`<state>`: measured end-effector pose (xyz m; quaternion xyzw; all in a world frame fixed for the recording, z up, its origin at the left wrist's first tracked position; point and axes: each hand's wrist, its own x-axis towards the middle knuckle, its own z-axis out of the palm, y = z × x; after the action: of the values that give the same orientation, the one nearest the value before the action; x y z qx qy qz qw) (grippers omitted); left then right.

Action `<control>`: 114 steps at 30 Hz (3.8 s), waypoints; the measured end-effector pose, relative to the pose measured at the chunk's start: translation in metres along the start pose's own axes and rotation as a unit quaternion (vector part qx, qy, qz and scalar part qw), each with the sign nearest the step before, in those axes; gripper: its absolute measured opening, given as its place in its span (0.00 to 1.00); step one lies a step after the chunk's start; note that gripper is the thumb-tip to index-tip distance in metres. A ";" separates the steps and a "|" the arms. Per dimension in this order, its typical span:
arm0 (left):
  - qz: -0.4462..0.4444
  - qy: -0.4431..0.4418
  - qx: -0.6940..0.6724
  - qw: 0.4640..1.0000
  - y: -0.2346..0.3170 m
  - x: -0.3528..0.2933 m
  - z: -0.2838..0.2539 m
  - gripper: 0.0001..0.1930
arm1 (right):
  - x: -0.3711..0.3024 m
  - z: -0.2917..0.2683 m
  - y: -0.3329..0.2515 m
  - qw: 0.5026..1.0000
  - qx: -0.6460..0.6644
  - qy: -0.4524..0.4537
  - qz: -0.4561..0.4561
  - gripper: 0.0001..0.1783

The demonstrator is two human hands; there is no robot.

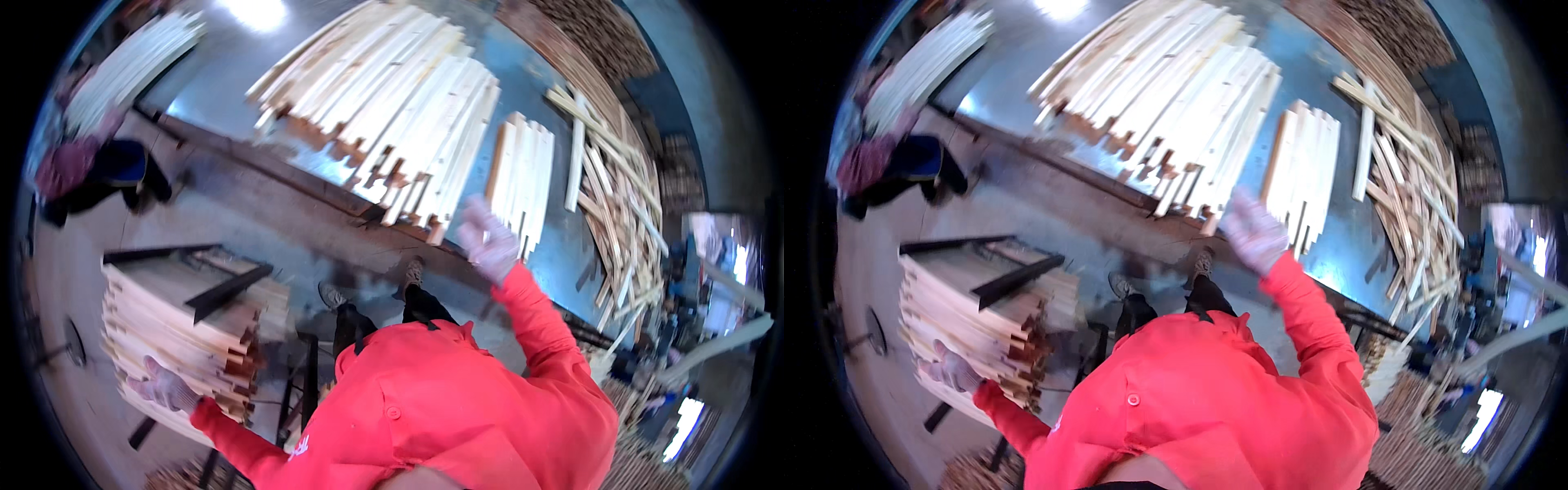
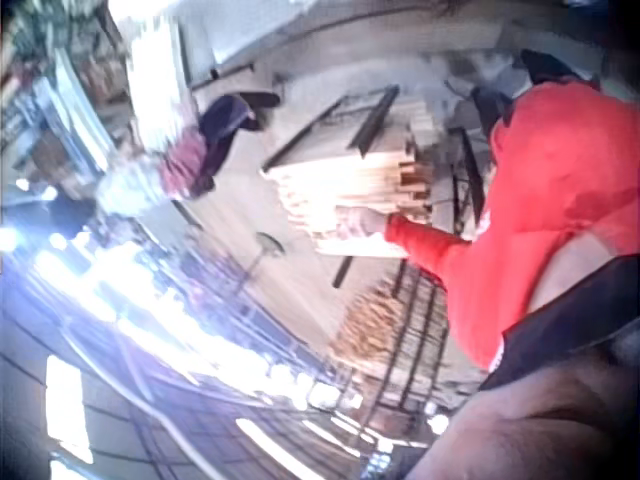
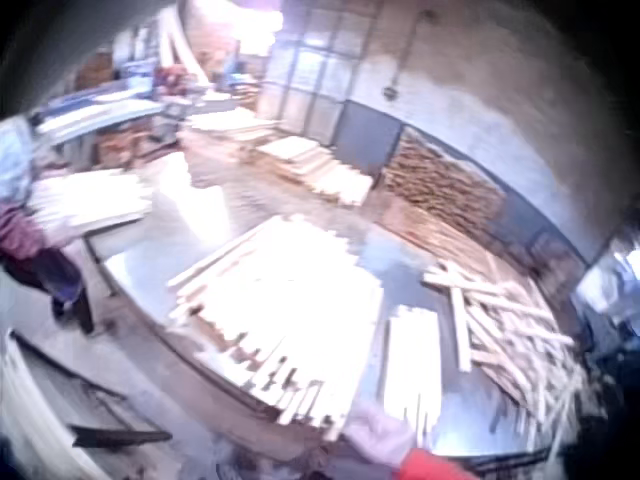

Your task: The person picks up wooden planks from a pile on a metal table and stacks them onto a nearby rack. The person repeatedly gathers planks by hand and places them in an organized stack.

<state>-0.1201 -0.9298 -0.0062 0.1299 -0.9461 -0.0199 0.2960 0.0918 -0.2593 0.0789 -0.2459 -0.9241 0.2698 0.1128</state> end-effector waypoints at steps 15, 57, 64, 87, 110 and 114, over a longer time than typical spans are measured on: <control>0.380 -0.255 -0.202 0.866 0.758 -0.033 -0.046 0.42 | 0.042 -0.067 0.248 0.929 0.029 -0.023 0.369 0.42; 0.215 -0.231 -0.002 0.949 0.387 0.488 0.402 0.37 | 0.403 0.108 0.014 0.969 0.108 -0.089 0.205 0.31; 0.105 -0.068 -0.332 0.935 0.434 0.220 0.127 0.23 | 0.579 0.138 0.021 0.992 -0.117 -0.028 -0.035 0.26; -0.692 -0.302 -0.472 0.454 0.527 -0.010 0.075 0.33 | 0.566 0.194 -0.030 0.969 0.181 0.091 -0.139 0.28; -0.391 -0.356 -0.531 0.662 0.423 -0.014 -0.029 0.22 | 0.372 0.165 0.048 0.995 0.034 -0.059 0.074 0.31; -0.396 -0.202 -0.539 0.715 0.393 -0.013 -0.075 0.22 | 0.387 0.177 0.050 0.984 0.017 -0.114 0.138 0.35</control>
<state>-0.1590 -0.5436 0.0937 0.3043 -0.6743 -0.6676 0.0832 -0.2792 -0.1016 -0.0664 -0.3370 -0.8832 0.3251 -0.0279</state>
